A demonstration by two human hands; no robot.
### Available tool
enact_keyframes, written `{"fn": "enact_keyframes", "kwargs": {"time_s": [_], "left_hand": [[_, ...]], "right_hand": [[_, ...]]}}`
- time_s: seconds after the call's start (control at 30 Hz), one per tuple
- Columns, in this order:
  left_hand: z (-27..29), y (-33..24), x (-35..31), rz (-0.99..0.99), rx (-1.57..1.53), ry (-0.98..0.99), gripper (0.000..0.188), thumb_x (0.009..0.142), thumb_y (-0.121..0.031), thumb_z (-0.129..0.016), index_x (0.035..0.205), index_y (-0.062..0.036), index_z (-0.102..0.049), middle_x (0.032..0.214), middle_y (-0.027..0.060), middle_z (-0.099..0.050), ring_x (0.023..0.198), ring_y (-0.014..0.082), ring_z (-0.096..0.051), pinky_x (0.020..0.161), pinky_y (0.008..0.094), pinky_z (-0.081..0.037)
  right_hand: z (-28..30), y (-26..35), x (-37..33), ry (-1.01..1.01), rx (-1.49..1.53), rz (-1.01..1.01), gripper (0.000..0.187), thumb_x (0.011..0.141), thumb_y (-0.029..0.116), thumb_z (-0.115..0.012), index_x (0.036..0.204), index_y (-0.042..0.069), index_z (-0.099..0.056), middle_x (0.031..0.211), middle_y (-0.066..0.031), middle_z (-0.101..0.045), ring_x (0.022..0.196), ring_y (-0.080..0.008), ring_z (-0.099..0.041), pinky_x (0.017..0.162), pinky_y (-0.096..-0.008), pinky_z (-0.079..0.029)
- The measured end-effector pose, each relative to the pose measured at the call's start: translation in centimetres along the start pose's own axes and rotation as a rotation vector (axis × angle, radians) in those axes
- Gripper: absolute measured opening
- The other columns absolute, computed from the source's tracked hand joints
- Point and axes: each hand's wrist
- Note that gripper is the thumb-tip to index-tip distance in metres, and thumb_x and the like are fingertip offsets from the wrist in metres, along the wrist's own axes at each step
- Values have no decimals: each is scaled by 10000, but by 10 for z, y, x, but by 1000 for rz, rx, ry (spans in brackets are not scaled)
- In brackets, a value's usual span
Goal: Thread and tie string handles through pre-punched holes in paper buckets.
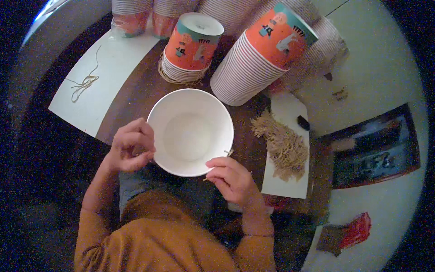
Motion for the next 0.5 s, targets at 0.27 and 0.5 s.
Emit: {"fn": "enact_keyframes", "kwargs": {"time_s": [0.27,0.5], "left_hand": [[-7,14,-18,-17,6,-144,251,684,4,-626,930,-36,-599,1105,137,-529,886,157,-509,773,265,-424],[-25,18,-36,590,-433,-567,330,848,-12,-614,1159,-9,-506,1079,63,-592,768,85,-598,650,234,-494]], "right_hand": [[-22,31,-9,59,-287,187,178,736,50,-659,903,25,-603,1001,-143,-600,786,-280,-604,698,-358,-519],[-55,30,-4,60,-623,437,198,738,102,-602,911,7,-602,970,-160,-590,726,-219,-569,666,-328,-500]]}}
Point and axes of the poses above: each hand's wrist, its own x-axis towards the middle knuckle, its own z-axis out of the back of the hand, y = z × x
